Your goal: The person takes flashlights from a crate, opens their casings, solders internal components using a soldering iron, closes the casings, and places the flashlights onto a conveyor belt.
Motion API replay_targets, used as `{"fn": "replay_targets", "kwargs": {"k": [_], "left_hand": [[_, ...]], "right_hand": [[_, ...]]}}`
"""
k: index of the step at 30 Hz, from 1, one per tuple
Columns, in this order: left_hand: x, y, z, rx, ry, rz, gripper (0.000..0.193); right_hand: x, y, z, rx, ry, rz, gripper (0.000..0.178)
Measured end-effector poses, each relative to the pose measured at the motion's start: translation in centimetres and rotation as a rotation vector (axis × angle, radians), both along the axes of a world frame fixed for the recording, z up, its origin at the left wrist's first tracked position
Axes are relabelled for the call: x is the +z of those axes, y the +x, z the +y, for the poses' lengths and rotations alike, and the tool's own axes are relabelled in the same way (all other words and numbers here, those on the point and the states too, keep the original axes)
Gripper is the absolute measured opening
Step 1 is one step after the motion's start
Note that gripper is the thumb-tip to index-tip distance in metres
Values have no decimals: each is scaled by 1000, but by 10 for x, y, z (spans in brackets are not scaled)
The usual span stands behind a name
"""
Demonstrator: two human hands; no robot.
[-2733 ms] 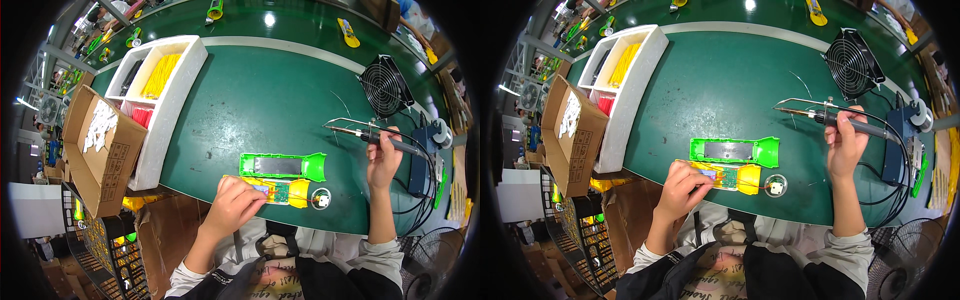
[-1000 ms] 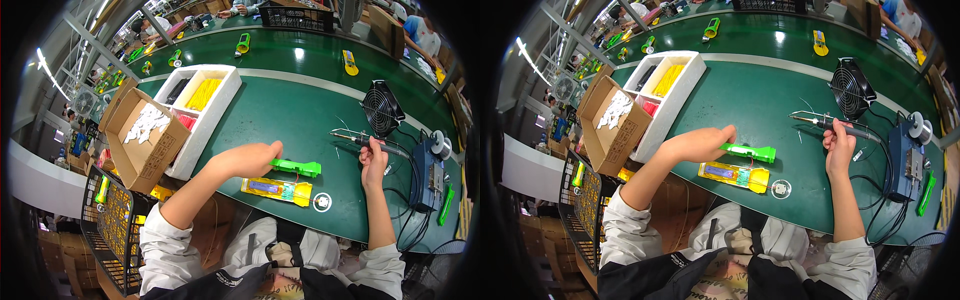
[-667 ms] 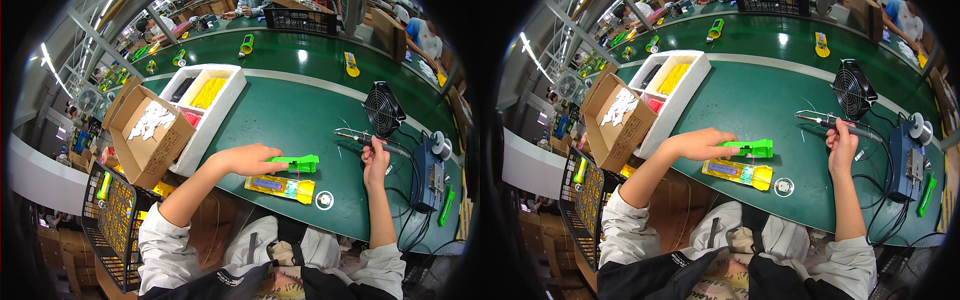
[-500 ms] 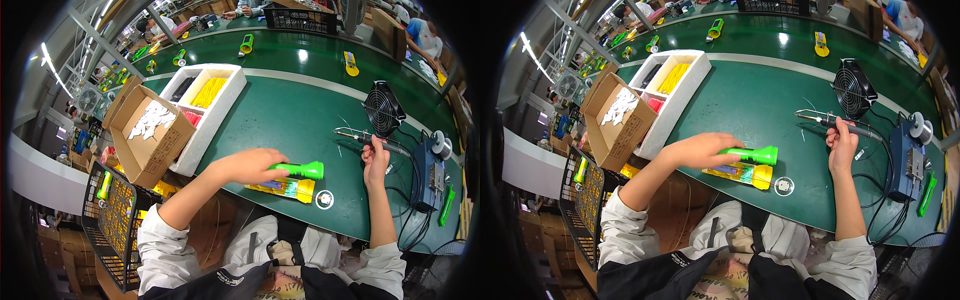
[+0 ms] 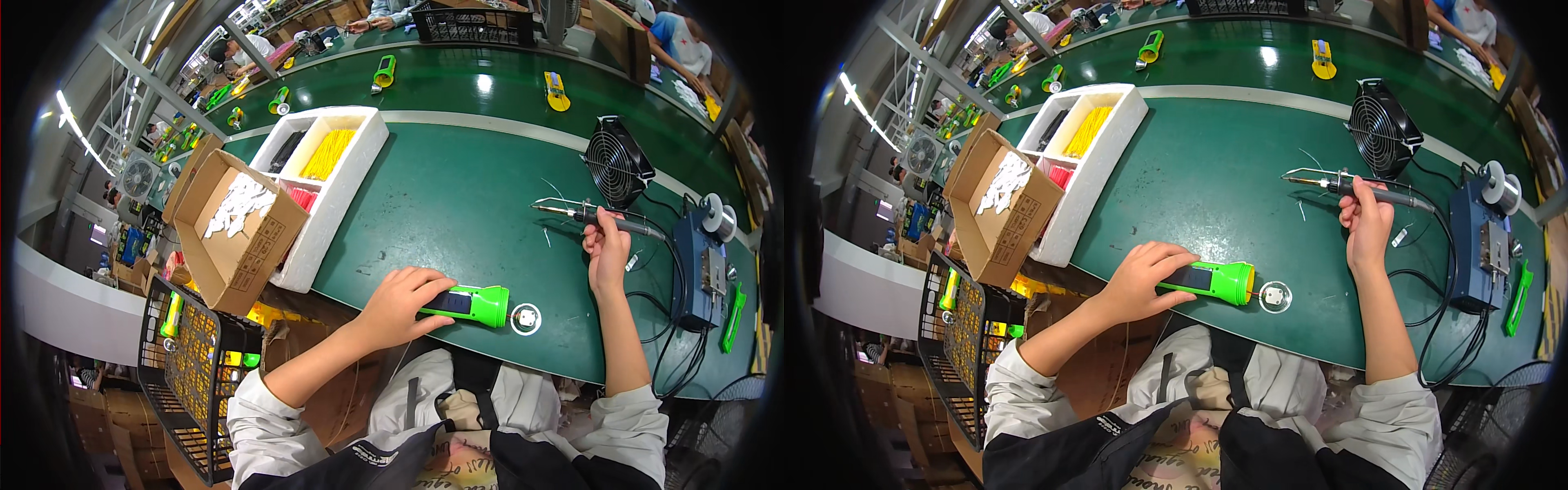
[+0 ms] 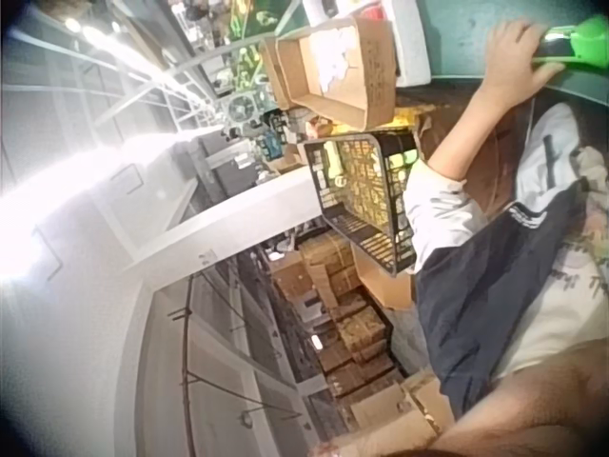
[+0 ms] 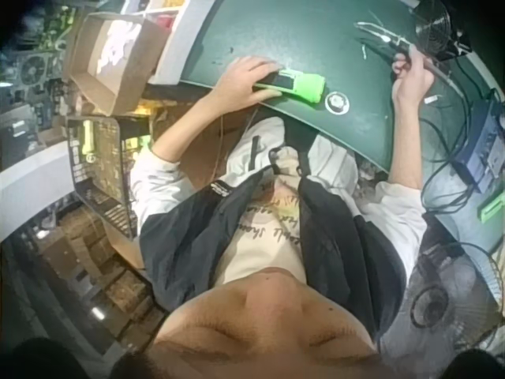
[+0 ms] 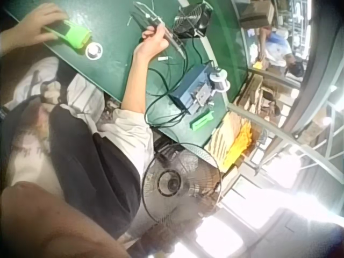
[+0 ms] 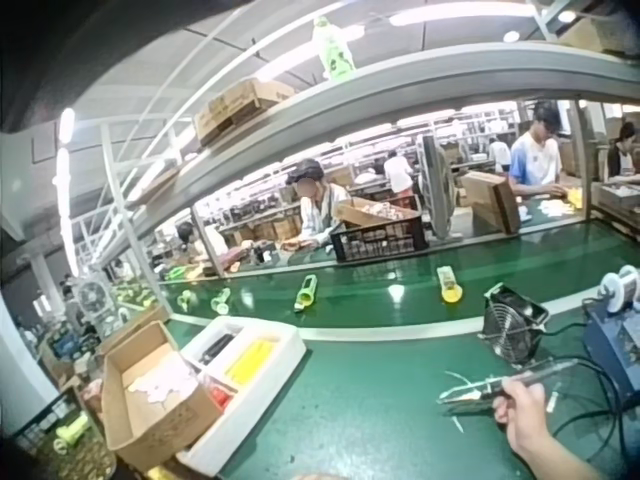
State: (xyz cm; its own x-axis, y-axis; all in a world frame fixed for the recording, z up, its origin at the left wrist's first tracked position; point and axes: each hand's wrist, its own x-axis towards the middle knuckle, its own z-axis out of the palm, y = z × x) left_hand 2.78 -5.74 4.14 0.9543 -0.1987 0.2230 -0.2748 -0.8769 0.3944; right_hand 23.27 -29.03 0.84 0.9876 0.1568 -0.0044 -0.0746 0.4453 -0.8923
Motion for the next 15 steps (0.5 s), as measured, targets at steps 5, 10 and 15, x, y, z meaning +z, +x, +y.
{"fn": "replay_targets", "kwargs": {"k": [5,10,15], "left_hand": [[-1,4,2,-2,-40,17,44],[1,7,4,-39,-55,82,52],[0,8,7,-79,-71,49,53]], "right_hand": [[-1,0,-1,0,-5,0,13],[-1,0,0,10,-8,-1,13],[-1,0,-1,12,-2,-2,13]]}}
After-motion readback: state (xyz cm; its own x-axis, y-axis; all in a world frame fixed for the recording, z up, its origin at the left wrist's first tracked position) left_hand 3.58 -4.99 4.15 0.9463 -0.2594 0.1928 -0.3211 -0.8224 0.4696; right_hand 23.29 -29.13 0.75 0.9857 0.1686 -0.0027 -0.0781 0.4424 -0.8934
